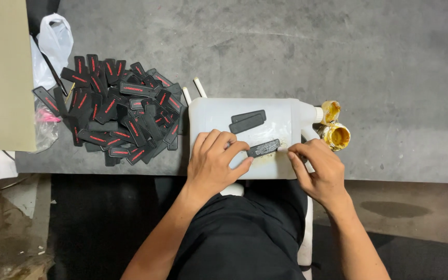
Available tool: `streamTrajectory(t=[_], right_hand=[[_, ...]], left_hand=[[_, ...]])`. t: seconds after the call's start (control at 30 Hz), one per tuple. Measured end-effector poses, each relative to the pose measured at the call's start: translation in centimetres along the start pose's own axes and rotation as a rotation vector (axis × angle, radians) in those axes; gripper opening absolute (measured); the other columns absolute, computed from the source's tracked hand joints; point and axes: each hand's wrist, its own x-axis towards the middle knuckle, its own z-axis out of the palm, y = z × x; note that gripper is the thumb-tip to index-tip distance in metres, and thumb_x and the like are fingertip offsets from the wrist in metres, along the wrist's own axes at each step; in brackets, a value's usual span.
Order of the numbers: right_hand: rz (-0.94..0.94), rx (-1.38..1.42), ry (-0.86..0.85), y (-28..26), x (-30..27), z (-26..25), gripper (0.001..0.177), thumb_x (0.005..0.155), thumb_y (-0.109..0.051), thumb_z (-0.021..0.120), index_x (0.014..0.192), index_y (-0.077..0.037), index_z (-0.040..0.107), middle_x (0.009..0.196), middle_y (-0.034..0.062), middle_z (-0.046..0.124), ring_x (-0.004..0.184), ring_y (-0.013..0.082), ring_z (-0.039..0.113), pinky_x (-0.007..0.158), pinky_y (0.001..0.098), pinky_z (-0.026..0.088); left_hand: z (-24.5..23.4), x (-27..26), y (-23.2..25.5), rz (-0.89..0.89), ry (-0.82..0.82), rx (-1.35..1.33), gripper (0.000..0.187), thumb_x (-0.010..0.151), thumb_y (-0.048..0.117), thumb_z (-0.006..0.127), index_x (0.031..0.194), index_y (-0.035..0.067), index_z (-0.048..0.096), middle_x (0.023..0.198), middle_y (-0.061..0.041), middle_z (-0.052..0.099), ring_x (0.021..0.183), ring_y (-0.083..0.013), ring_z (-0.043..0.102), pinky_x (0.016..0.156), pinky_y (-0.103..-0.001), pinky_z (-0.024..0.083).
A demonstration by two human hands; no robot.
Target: Applying adhesive to the back of small leather or fabric tags using a wooden stick
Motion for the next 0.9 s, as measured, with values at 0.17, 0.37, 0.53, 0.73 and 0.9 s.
streamTrajectory(t=[0.17, 0.37, 0.53, 0.73, 0.9], right_hand=[[-0.053, -0.005, 0.046, 1.1, 0.3, 0.7, 0.005, 0.095, 0.002, 0.072, 0.096, -0.001, 0.076, 0.071, 0.0116, 0.065, 0.062, 0.0334, 0.061, 0.063, 0.0428, 0.051], [-0.076, -0.027, -0.007, 0.5, -0.1, -0.2, 0.005, 0.094, 0.002, 0.071, 0.094, -0.002, 0.075, 0.067, 0.0097, 0.062, 0.06, 0.0309, 0.06, 0.061, 0.0411, 0.05], [-0.09, -0.06, 0.049, 0.6, -0.4, 0.6, 0.007, 0.095, 0.003, 0.07, 0.096, -0.001, 0.076, 0.071, 0.0092, 0.065, 0.062, 0.0307, 0.062, 0.063, 0.0409, 0.051], [-0.073, -0.072, 0.071, -1.6, -1.0, 1.5, 0.006, 0.094, 0.001, 0.07, 0.094, -0.002, 0.075, 0.069, 0.0095, 0.063, 0.06, 0.0313, 0.061, 0.062, 0.0406, 0.051], [-0.039, -0.175, 0.172, -2.9, -1.3, 2.9, 0.005, 0.094, 0.001, 0.071, 0.095, -0.001, 0.076, 0.069, 0.0095, 0.065, 0.06, 0.029, 0.061, 0.061, 0.0386, 0.052]], left_hand=[[-0.1, 0.0, 0.0, -0.001, -0.029, -0.008, 0.015, 0.088, 0.032, 0.076, 0.094, 0.02, 0.068, 0.083, 0.001, 0.051, 0.076, -0.0209, 0.054, 0.079, -0.037, 0.047], [0.1, -0.2, -0.2, 0.001, -0.02, 0.014, 0.016, 0.087, 0.033, 0.077, 0.094, 0.022, 0.068, 0.083, 0.001, 0.052, 0.076, -0.0201, 0.054, 0.079, -0.038, 0.047], [0.1, -0.1, -0.1, -0.005, -0.022, -0.011, 0.016, 0.087, 0.033, 0.077, 0.094, 0.021, 0.068, 0.083, 0.001, 0.051, 0.076, -0.0208, 0.054, 0.08, -0.037, 0.047], [0.2, -0.2, -0.1, -0.006, -0.021, -0.011, 0.015, 0.088, 0.033, 0.076, 0.094, 0.022, 0.069, 0.082, 0.002, 0.052, 0.076, -0.02, 0.054, 0.079, -0.037, 0.047], [0.0, 0.0, -0.1, -0.009, -0.018, -0.016, 0.015, 0.087, 0.032, 0.076, 0.093, 0.021, 0.069, 0.082, 0.001, 0.052, 0.075, -0.0204, 0.054, 0.079, -0.037, 0.047]])
